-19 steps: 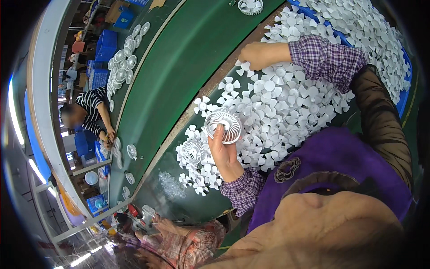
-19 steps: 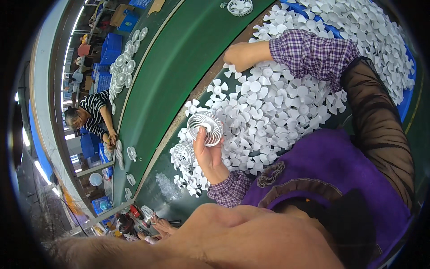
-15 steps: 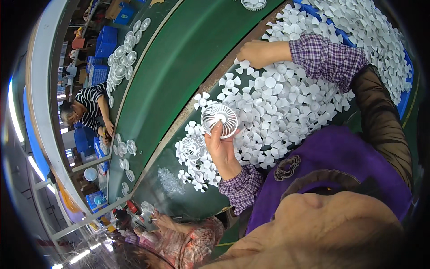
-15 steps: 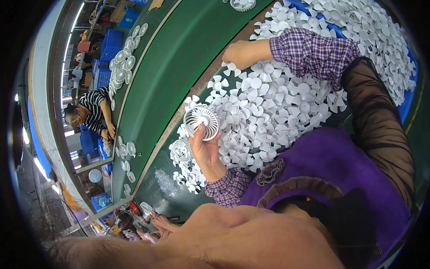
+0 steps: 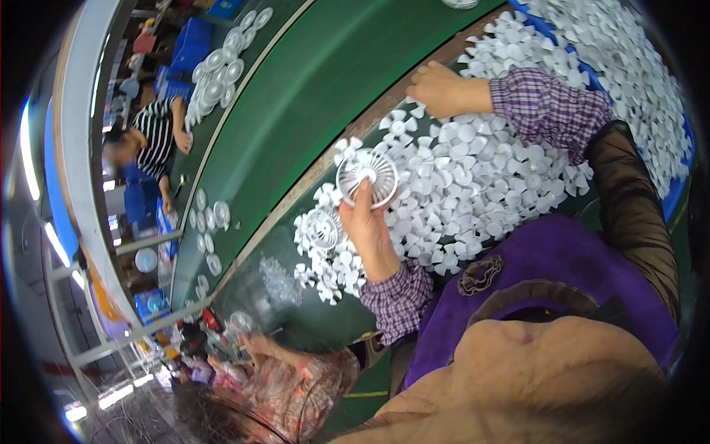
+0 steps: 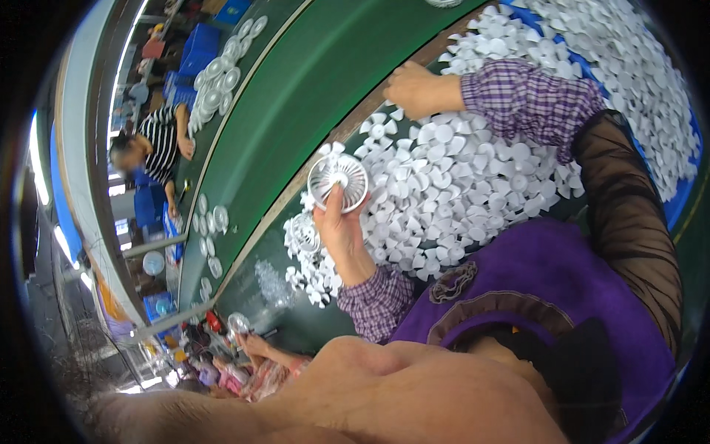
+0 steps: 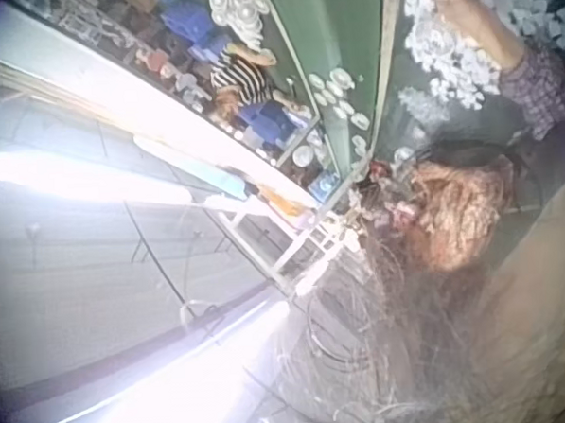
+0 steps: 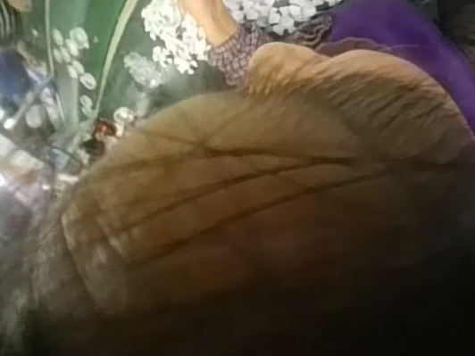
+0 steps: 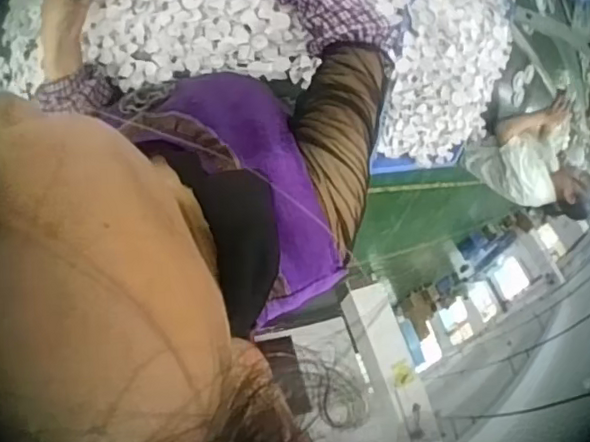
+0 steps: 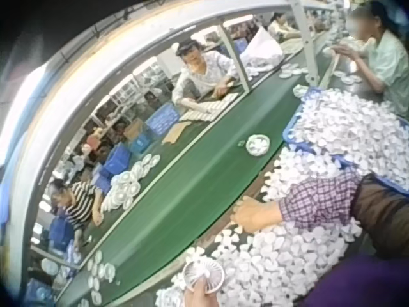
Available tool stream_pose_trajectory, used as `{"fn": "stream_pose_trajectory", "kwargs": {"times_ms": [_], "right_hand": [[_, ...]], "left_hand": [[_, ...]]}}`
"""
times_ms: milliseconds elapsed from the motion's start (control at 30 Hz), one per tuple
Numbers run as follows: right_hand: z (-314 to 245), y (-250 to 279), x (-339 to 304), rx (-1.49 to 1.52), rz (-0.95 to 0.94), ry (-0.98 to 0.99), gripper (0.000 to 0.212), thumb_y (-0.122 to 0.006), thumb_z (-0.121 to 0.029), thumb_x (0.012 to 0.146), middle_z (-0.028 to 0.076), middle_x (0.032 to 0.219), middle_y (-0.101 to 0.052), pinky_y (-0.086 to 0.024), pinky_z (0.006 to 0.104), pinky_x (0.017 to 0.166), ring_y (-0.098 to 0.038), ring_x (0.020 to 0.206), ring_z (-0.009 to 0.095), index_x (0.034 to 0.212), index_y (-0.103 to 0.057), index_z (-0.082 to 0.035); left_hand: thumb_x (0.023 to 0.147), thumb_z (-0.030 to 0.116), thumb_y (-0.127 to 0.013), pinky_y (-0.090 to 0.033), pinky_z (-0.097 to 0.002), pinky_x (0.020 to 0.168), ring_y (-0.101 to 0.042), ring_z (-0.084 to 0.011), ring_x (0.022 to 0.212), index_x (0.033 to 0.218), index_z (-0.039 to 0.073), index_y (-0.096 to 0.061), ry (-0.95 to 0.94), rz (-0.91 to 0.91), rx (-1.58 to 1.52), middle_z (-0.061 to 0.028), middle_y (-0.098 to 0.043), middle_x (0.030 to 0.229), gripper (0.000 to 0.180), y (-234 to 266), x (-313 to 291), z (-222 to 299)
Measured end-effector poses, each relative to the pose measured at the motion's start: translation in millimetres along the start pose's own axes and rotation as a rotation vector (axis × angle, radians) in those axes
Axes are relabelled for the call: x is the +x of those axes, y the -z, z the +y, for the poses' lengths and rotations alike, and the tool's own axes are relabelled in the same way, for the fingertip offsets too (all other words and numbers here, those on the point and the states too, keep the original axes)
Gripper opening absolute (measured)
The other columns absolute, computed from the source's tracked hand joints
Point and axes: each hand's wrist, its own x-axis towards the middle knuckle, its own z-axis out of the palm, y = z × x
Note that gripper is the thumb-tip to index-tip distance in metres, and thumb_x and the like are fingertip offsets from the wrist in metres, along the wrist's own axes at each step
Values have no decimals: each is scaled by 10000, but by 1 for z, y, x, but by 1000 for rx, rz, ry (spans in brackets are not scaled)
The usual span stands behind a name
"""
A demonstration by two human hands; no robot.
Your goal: Assembling small plastic flower-shaped components into circular frames on a factory production line.
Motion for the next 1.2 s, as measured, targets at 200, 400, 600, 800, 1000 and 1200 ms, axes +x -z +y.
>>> {"fn": "stream_pose_trajectory", "kwargs": {"times_ms": [200, 400, 600, 800, 1000, 1200], "right_hand": [[-34, 54, -15, 287, 263, 206, 353, -676, -148, 697, 137, 944, -579, -415, 404, 845, -531, 955, 305, 1011, -612, 1], [-83, 42, -23, 255, 459, 472, 312, -675, -187, 683, 107, 863, -532, -417, 389, 775, -505, 866, 282, 935, -575, -30], [-91, 40, -29, 315, 488, 515, 221, -647, -154, 709, 108, 823, -528, -427, 391, 707, -531, 831, 284, 876, -570, -32], [-67, 62, -41, 668, 227, 348, 439, -673, -188, 787, 188, 996, -554, -461, 424, 795, -562, 950, 355, 1143, -502, 6], [-77, 63, -46, 687, -66, 302, 413, -659, -205, 788, 206, 1030, -600, -461, 441, 777, -586, 925, 372, 1098, -502, 18], [-40, 15, -3, 784, 160, 292, 437, -714, -288, 747, 194, 949, -617, -472, 432, 741, -602, 859, 349, 1056, -578, -10]], "left_hand": [[816, -16, -524, -588, -409, 757, -661, -249, 892, 1155, -72, -512, 1, -52, 33, -159, -629, 1055, 343, -3, 14, -3], [763, 18, -573, -451, -214, 640, -571, -87, 750, 1144, -8, -508, -17, -151, 93, -38, -610, 956, 387, -18, 16, -12], [850, 8, -625, -470, -259, 829, -595, -143, 931, 1196, -22, -506, -82, 11, 318, -77, -598, 1122, 367, -18, 12, -19], [832, -15, -642, -489, -283, 817, -615, -156, 912, 1165, -38, -546, -121, -114, 317, -106, -642, 1054, 348, -22, 0, -9], [802, -23, -674, -483, -262, 779, -601, -127, 879, 1146, -31, -569, -73, -72, 331, -83, -642, 1017, 360, -26, -22, -8], [905, 109, -573, -559, -301, 713, -614, -200, 1000, 1226, -34, -491, 128, -168, 227, -114, -622, 1080, 361, -12, 1, -16]]}}
